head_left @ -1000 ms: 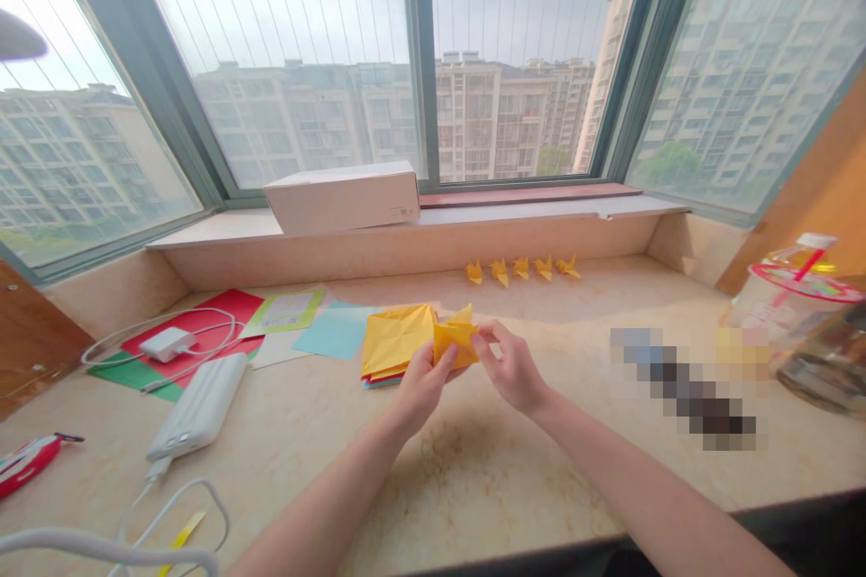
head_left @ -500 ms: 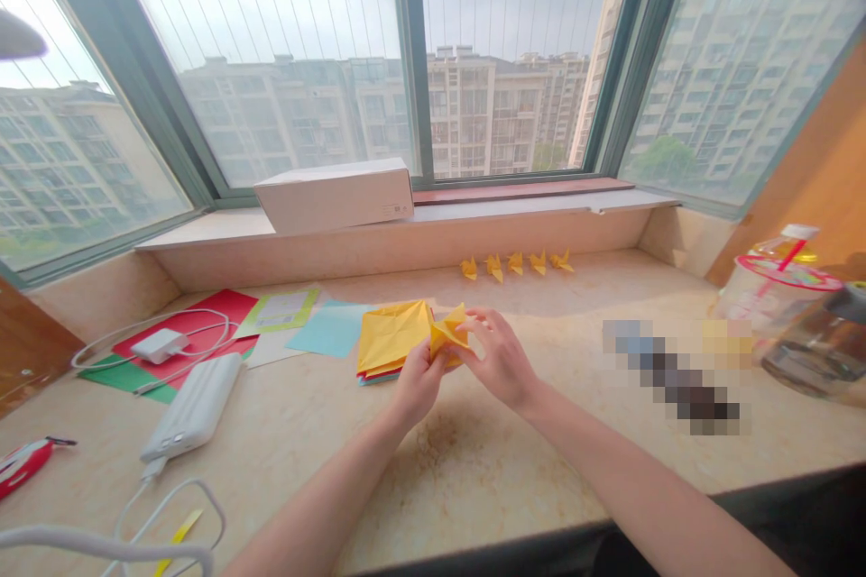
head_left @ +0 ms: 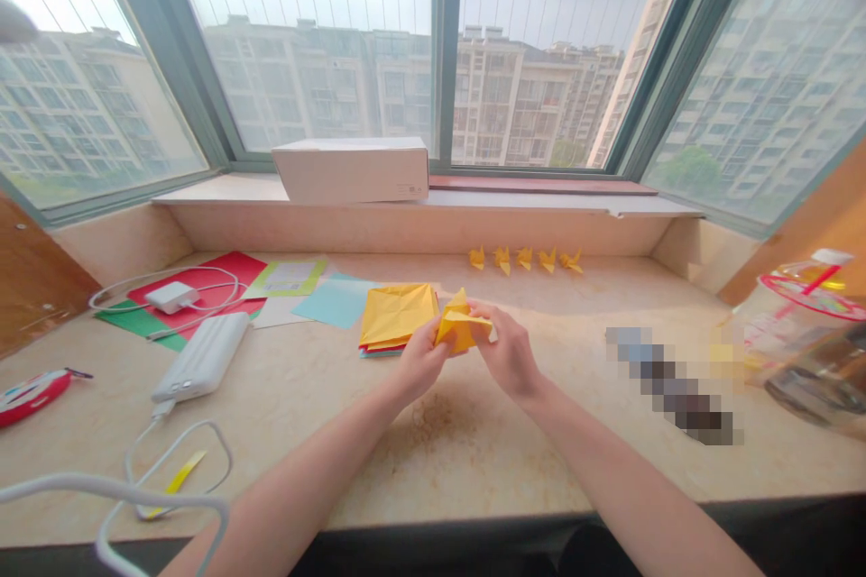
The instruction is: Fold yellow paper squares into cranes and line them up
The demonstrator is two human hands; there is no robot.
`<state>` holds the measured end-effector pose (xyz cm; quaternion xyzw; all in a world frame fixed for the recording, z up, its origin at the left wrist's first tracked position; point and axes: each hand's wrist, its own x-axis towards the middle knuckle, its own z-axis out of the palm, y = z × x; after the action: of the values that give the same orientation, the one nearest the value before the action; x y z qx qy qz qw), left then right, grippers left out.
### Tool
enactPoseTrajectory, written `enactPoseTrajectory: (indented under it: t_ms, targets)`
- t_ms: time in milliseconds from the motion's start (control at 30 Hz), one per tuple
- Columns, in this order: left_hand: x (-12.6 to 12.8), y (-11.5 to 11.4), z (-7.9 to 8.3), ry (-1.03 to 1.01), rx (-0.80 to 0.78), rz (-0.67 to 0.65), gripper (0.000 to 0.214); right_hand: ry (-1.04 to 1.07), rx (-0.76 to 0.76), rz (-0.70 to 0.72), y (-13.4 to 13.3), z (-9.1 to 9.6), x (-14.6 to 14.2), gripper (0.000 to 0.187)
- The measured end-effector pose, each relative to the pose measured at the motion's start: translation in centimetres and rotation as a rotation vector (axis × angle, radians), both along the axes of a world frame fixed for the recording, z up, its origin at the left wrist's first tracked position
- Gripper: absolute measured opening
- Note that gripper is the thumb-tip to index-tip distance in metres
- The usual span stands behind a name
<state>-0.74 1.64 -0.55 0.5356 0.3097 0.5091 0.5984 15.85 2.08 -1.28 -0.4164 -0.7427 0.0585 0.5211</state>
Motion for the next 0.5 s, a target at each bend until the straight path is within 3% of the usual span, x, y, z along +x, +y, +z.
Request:
enactPoseTrajectory:
  t_ms: [267, 500]
  targets:
    - [-0.18, 0.0, 0.37, 0.155, 0.184, 0.168, 0.026, -0.223, 0.057, 0.078, -0.25, 0.12, -0.3, 0.026]
    - [-0.06, 0.06, -0.28, 0.169, 0.23, 0.119, 0.031, -0.233, 0.088, 0.02, -0.5, 0.33, -0.34, 0.019]
